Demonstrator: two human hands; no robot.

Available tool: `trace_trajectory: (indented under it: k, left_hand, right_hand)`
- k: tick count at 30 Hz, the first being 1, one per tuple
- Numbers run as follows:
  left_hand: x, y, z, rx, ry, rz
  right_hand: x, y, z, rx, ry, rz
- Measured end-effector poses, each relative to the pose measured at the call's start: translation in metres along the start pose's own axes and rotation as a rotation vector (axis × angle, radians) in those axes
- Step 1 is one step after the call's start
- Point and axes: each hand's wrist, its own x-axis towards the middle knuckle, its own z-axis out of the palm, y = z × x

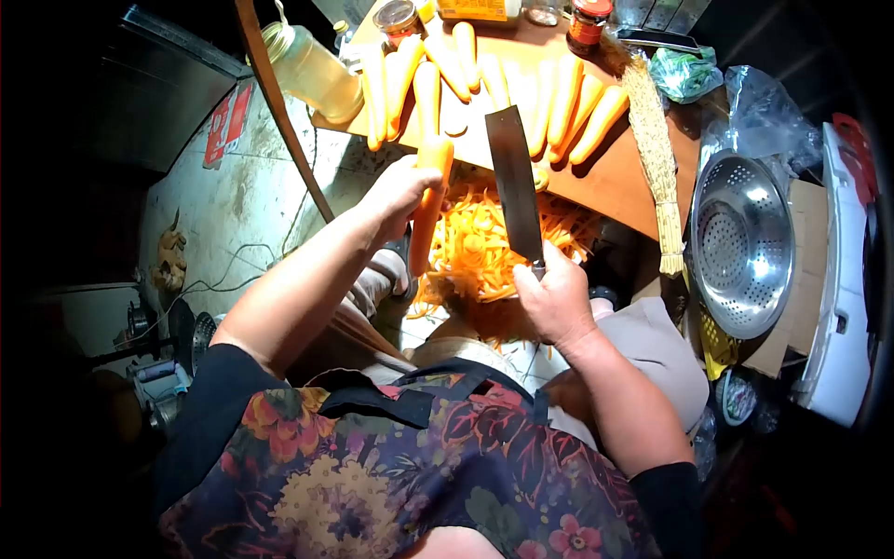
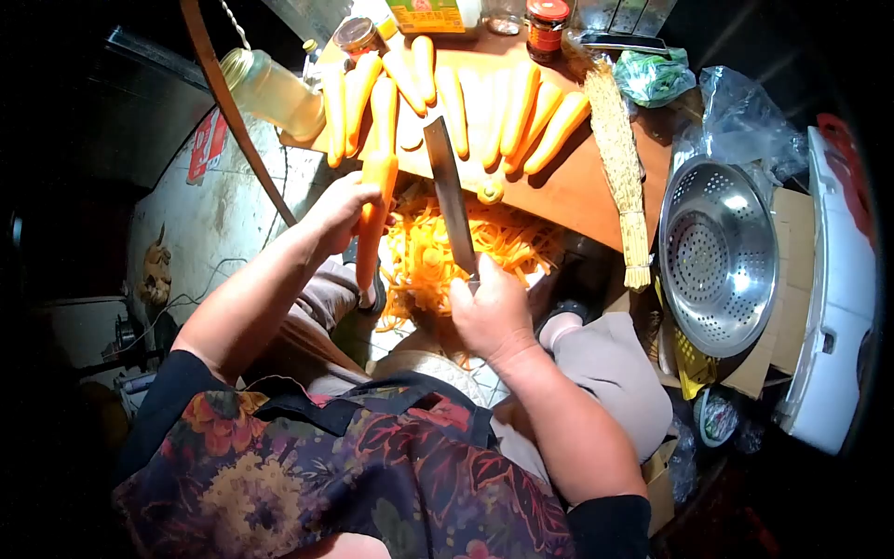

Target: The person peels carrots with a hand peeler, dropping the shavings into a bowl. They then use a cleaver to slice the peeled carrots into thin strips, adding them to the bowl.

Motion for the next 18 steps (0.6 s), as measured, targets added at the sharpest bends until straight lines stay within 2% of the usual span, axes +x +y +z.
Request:
trace_trajectory:
  k: [1,4,6,7,8,13,14,15,17,18]
  left_hand:
    - [0.013,0.004,0.007,0.025,0.029,-0.009]
    - [0.063,0.019,0.024,0.24,0.029,0.163]
    - [0.07,0.046,0.054,0.425,0.103,0.259]
    - [0.07,0.06,0.069,0.529,0.154,0.285]
    - [0.08,0.062,0.076,0.534,0.147,0.284]
    - [0.141,0.066,0.103,0.837,0.503,0.566]
    - [0.131,0.068,0.114,0.628,0.493,0.738]
    - [0.156,0.077,0.105,0.643,0.398,0.301]
    - [0.17,0.061,0.103,0.789,0.587,0.564]
    - [0.169,0.06,0.103,0.793,0.587,0.56]
  right_hand:
    - [0.0,-0.003,-0.001,0.019,-0.002,0.014]
    - [-0.008,-0.019,-0.006,0.108,0.008,0.008]
    - [-0.012,-0.023,-0.01,0.152,0.01,-0.006]
    - [-0.015,-0.028,-0.016,0.185,-0.04,0.048]
    - [-0.015,-0.033,-0.021,0.195,-0.026,0.012]
    - [-0.016,-0.033,-0.034,0.194,-0.042,-0.019]
    - [-0.016,-0.03,-0.032,0.218,-0.045,0.0]
    - [-0.016,-0.03,-0.032,0.219,-0.045,0.01]
    - [-0.015,-0.039,-0.038,0.236,-0.091,0.041]
    - [-0.016,-0.039,-0.038,0.24,-0.093,0.043]
